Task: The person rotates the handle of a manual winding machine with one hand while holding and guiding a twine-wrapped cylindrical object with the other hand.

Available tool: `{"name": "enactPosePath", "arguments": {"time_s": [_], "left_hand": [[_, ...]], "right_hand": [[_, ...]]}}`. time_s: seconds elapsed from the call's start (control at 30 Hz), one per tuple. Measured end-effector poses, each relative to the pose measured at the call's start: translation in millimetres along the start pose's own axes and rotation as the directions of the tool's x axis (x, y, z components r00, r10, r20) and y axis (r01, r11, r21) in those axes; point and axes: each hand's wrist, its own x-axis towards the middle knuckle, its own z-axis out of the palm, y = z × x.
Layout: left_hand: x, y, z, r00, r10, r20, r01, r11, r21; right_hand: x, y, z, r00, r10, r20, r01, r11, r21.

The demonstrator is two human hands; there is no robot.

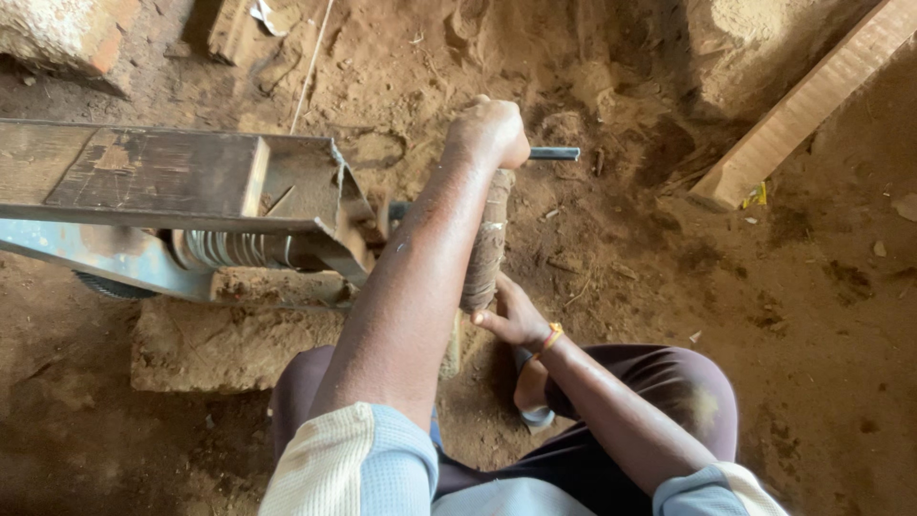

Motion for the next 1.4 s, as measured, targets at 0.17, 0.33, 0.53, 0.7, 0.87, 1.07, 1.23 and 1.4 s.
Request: {"name": "enactPosePath", "arguments": {"time_s": [0.17,0.33,0.53,0.7,0.87,1.07,1.23,1.4], "left_hand": [[-3.0,0.9,-0.1,0.998,0.009,-0.059,-0.009,1.000,0.002],[-2.6,0.7,0.2,0.997,-0.002,-0.072,0.002,1.000,0.004],[4.6,-0.2,-4.6,0.998,-0.017,-0.063,0.015,0.999,-0.035],[10.8,0.0,-9.6,0.999,-0.038,-0.005,0.037,0.998,-0.043],[8.7,2.1,-15.7,0.998,-0.061,0.001,0.061,0.997,-0.050],[18.0,0.4,-14.8,0.999,-0.033,0.042,0.034,0.999,-0.036],[16.0,1.3,-14.7,0.998,-0.058,0.017,0.059,0.996,-0.069],[-10.0,5.1,-17.7,0.981,-0.183,-0.061,0.166,0.962,-0.216]], "right_hand": [[4.2,8.6,9.4,0.998,0.061,-0.017,-0.057,0.982,0.177],[4.9,-3.9,16.9,0.998,0.065,-0.024,-0.057,0.965,0.257],[5.8,-10.4,17.7,0.998,0.052,-0.040,-0.041,0.970,0.241],[5.9,-7.9,21.5,0.995,0.065,-0.074,-0.043,0.963,0.267],[7.5,-21.4,22.0,0.994,0.089,-0.071,-0.066,0.961,0.270],[11.0,-43.9,19.8,0.989,0.109,-0.096,-0.096,0.986,0.134],[12.4,-47.0,18.3,0.990,0.096,-0.104,-0.088,0.993,0.079],[13.1,-40.9,15.7,0.984,0.128,-0.122,-0.132,0.991,-0.025]]}}
